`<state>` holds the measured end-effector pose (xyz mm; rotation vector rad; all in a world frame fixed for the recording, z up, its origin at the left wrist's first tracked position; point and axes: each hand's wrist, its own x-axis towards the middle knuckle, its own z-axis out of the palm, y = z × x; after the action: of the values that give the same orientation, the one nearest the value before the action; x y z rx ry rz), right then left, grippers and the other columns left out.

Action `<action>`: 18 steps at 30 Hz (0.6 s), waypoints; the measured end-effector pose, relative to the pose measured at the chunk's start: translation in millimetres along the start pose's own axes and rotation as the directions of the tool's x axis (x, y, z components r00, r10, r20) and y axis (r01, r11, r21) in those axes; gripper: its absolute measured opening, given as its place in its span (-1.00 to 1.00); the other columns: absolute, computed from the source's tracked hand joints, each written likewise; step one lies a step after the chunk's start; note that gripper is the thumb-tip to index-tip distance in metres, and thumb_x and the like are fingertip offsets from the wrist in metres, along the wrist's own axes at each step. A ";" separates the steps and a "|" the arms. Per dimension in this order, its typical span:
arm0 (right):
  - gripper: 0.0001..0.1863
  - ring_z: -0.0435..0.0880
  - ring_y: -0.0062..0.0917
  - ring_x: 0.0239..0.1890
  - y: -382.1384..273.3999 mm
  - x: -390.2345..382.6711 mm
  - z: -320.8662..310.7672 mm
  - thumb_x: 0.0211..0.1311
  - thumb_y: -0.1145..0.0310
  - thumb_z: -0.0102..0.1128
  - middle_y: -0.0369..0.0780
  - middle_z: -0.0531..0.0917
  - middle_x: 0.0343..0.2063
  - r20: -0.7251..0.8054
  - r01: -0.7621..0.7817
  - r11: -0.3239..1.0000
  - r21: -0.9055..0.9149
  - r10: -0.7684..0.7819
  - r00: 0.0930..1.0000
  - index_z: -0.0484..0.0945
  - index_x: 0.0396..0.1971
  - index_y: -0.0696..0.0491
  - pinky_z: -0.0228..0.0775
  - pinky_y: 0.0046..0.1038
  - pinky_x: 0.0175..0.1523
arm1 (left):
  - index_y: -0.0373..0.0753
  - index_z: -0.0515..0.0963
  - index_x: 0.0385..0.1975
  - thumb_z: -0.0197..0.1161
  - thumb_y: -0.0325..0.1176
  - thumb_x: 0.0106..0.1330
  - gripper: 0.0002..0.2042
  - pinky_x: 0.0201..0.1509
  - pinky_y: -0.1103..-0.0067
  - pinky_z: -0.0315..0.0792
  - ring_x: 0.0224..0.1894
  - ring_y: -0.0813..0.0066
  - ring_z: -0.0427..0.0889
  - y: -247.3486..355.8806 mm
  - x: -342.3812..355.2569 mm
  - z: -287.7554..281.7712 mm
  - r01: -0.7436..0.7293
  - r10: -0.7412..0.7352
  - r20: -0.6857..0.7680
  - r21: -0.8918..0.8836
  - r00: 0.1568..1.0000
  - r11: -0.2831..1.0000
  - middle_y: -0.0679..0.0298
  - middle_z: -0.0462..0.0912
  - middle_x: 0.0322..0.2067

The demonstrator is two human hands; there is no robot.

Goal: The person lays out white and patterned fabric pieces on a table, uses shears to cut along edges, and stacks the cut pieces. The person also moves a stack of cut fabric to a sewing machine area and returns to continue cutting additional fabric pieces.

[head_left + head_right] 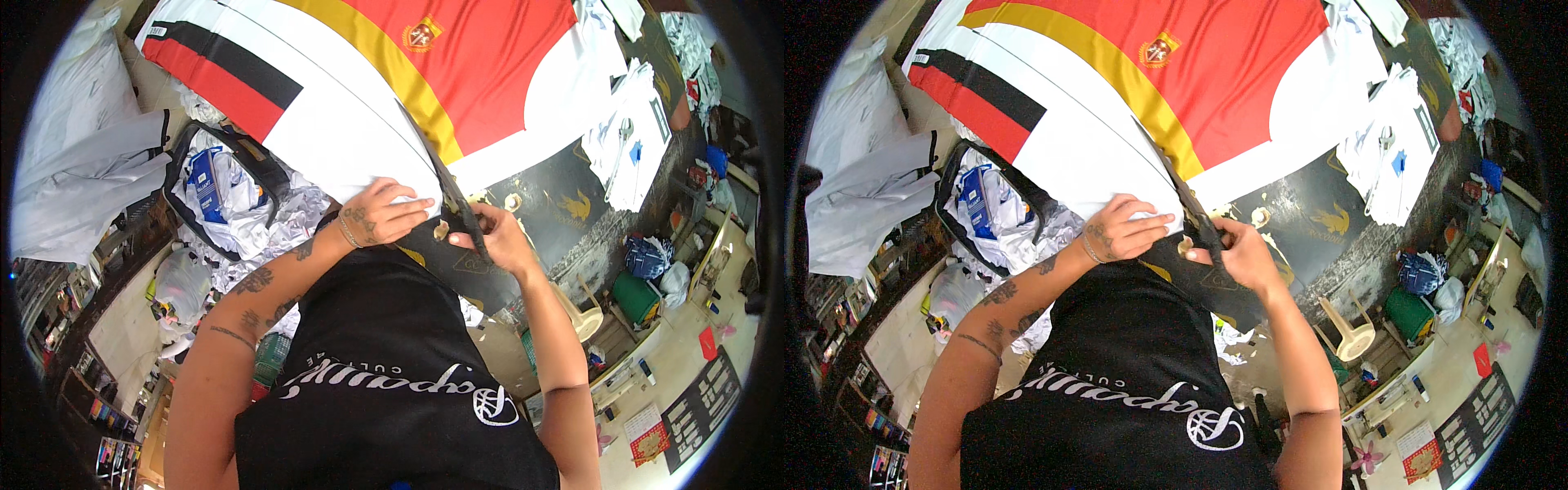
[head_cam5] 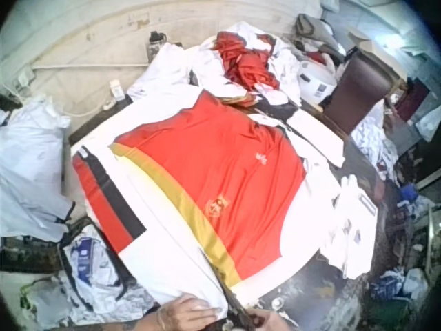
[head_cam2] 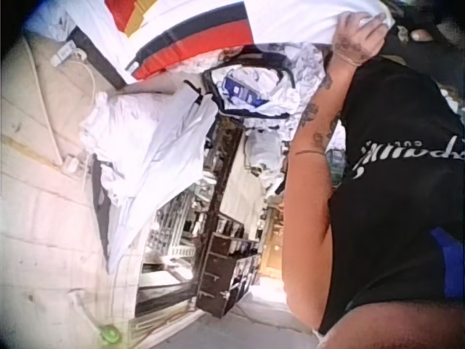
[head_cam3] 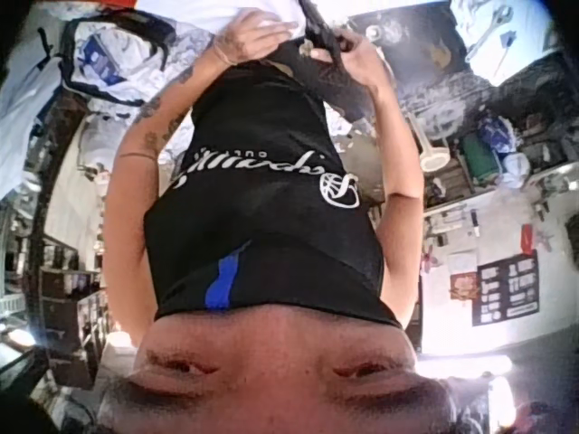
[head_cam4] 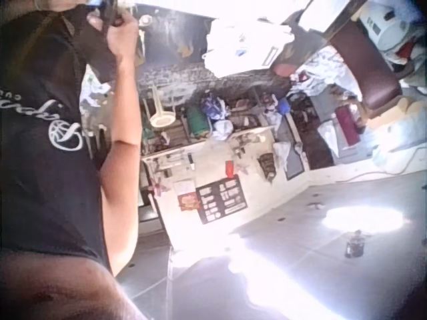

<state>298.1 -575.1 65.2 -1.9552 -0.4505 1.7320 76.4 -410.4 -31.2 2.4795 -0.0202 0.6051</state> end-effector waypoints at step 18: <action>-0.20 0.55 -0.58 -0.48 -122.5 85.9 -5.4 -0.11 -0.21 0.67 -0.27 0.60 -0.57 0.062 0.038 0.964 -0.262 -0.022 0.998 0.69 -0.14 0.24 0.36 -0.43 -0.36 | -0.22 0.72 -0.21 0.36 -0.49 0.11 -0.78 0.13 0.36 0.52 -0.02 0.35 0.71 -26.1 13.2 -38.4 0.111 -0.100 0.049 -0.458 0.994 0.882 0.28 0.77 -0.06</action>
<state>324.5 -427.8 62.7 -2.0675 -0.7627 1.7904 76.0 -366.3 -11.5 2.0093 -0.0332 0.4600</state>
